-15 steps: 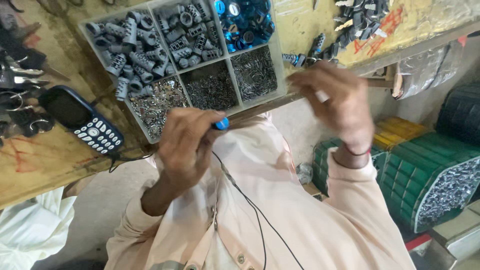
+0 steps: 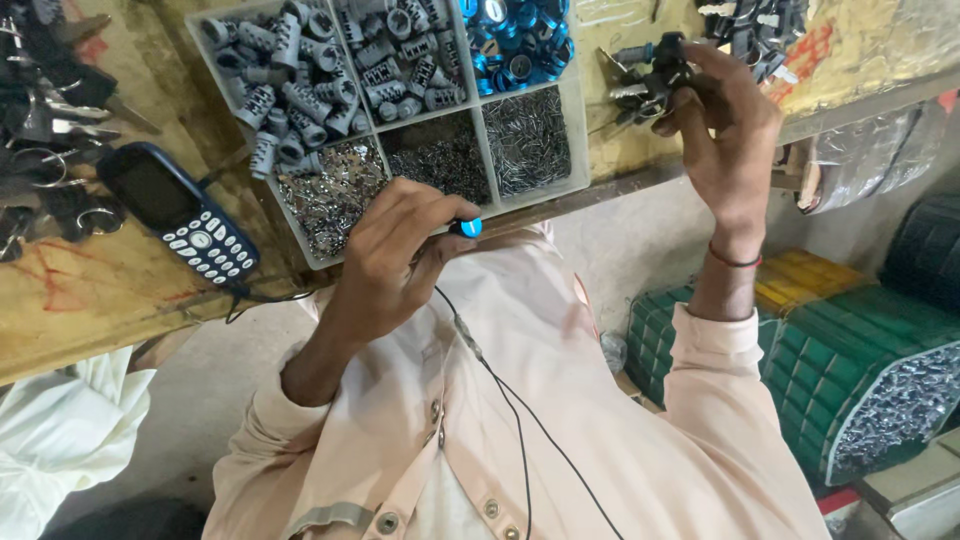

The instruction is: The person sits at a workbench assembling spark plugs. They pick small metal terminal parts from a compartment box, press a blue insulator cap onto each metal body by hand, and place finished assemblies aside, repeating the cycle with new components.

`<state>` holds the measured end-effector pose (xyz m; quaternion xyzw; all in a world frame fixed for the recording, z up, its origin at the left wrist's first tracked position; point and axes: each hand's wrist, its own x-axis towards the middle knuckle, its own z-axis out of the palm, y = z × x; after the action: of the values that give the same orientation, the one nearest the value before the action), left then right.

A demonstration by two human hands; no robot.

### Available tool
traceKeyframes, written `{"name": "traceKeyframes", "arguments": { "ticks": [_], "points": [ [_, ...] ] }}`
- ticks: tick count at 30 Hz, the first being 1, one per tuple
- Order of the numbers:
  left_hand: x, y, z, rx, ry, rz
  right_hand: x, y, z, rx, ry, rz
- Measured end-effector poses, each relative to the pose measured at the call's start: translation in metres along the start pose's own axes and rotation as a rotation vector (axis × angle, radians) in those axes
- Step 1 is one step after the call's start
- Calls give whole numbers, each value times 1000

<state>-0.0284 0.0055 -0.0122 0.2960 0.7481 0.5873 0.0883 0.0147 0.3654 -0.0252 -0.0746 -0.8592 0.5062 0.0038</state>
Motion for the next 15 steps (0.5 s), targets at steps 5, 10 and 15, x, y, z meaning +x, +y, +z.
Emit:
{"name": "traceKeyframes", "arguments": {
  "ticks": [5,10,15],
  "points": [
    [5,-1,-3,6,10,23,11,-34,-12,-363,19,-148],
    [6,-3,-2,10,15,29,18,-59,-4,-764,3,-398],
    [10,-2,-6,1,-1,34,35,-33,-3,-430,33,-260]
  ]
}}
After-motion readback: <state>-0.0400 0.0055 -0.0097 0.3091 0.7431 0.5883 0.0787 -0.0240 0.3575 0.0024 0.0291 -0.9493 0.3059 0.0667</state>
